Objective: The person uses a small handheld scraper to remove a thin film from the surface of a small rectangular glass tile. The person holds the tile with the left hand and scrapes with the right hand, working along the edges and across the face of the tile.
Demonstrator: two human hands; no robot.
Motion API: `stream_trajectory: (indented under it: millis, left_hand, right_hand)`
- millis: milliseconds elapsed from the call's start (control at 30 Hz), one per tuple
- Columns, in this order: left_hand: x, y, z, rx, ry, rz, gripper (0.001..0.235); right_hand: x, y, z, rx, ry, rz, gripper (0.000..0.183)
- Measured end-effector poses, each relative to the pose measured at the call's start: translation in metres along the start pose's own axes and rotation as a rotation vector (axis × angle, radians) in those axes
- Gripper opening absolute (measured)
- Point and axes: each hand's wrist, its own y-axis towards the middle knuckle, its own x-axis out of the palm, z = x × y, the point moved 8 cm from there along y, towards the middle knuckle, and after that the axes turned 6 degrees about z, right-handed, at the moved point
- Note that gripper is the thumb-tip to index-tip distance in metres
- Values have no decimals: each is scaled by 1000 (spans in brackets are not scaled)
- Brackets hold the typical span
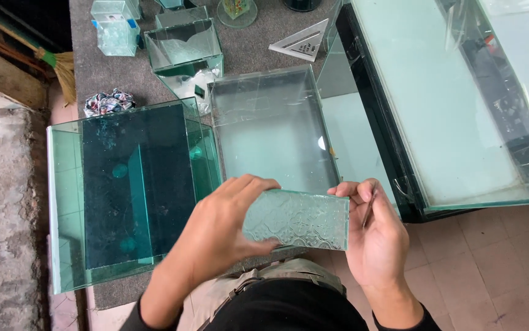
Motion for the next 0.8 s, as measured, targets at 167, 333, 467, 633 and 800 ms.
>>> stream_trajectory:
  millis: [167, 333, 467, 633, 800]
  left_hand:
    - [-23, 36, -3, 134, -92, -192, 75]
    - [-23, 55, -5, 202, -152, -400, 77]
    - [-11, 64, -14, 175, -141, -524, 78]
    - [-7, 71, -20, 162, -138, -613, 85]
    - [-2, 67, -17, 372, -100, -597, 95]
  right_hand:
    - [1, -26, -9, 8, -81, 45, 32]
    - [-8, -47, -2, 28, -107, 75, 32]
    - [-18, -53, 11, 31, -137, 142, 33]
    - [-21, -62, 22, 56, -112, 130, 32]
    - [-24, -67, 30, 91, -73, 59, 34]
